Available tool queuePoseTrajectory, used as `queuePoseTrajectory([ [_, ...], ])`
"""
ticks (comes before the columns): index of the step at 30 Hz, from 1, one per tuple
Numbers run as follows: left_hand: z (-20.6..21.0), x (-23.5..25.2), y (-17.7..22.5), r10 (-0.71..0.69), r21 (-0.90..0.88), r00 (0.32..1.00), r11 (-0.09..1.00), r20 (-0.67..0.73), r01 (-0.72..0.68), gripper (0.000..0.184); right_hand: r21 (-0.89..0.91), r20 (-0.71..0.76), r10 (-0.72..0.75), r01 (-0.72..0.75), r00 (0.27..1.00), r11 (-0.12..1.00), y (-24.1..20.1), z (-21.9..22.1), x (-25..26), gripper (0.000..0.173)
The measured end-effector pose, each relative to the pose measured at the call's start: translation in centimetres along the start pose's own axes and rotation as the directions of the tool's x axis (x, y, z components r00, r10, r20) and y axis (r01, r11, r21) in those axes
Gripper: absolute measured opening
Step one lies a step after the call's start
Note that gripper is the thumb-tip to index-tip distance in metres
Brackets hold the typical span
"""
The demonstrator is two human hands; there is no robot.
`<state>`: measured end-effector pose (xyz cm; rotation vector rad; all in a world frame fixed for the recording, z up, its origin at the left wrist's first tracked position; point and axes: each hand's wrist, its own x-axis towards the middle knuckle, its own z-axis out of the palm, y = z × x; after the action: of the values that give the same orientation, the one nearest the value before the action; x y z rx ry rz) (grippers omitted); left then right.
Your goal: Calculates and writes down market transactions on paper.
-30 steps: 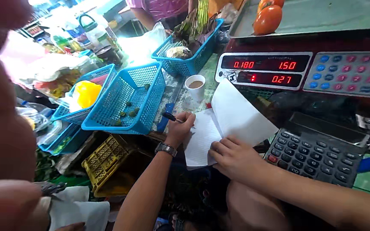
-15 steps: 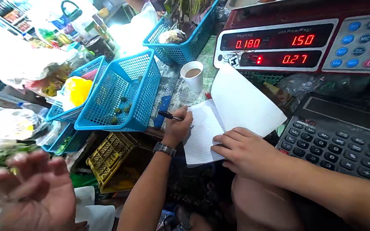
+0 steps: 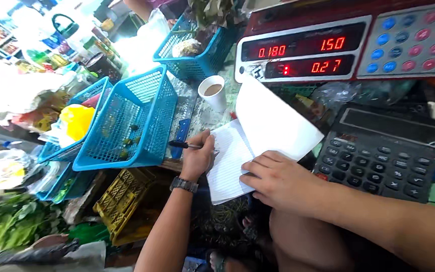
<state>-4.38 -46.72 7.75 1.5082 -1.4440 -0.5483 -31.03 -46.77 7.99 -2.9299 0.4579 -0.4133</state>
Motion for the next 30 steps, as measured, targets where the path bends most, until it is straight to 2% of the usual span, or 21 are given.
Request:
queuePoseTrajectory([
  [5,0.9,0.2,0.0,-0.025,0.015,1.000,1.000,-0.016,0.025,0.020,-0.053,-0.003,0.011,-0.011,1.000,0.999,0.0,0.0,-0.3,0.030],
  [17,0.7,0.1,0.4,-0.007,0.020,0.999,1.000,0.050,0.006,0.032,-0.085,-0.032,-0.006,0.003,0.999,0.996,0.1,0.3,-0.2,0.031],
  [23,-0.4,0.7,-0.9,-0.080,-0.274,0.996,0.960,-0.048,0.064,0.037,-0.112,-0.045,-0.013,0.007,0.999,0.994,-0.4,0.8,-0.1,0.031],
  [27,0.2,1.1,-0.5,-0.125,-0.310,0.988,0.946,-0.087,0.092,0.033,-0.083,-0.070,-0.028,0.023,0.997,0.996,-1.5,2.0,-0.3,0.036],
  [30,0.8,1.7,0.4,-0.131,-0.323,0.988,0.941,-0.081,0.098,0.030,-0.131,-0.087,-0.034,0.023,0.996,0.991,-0.8,1.6,-0.2,0.032],
])
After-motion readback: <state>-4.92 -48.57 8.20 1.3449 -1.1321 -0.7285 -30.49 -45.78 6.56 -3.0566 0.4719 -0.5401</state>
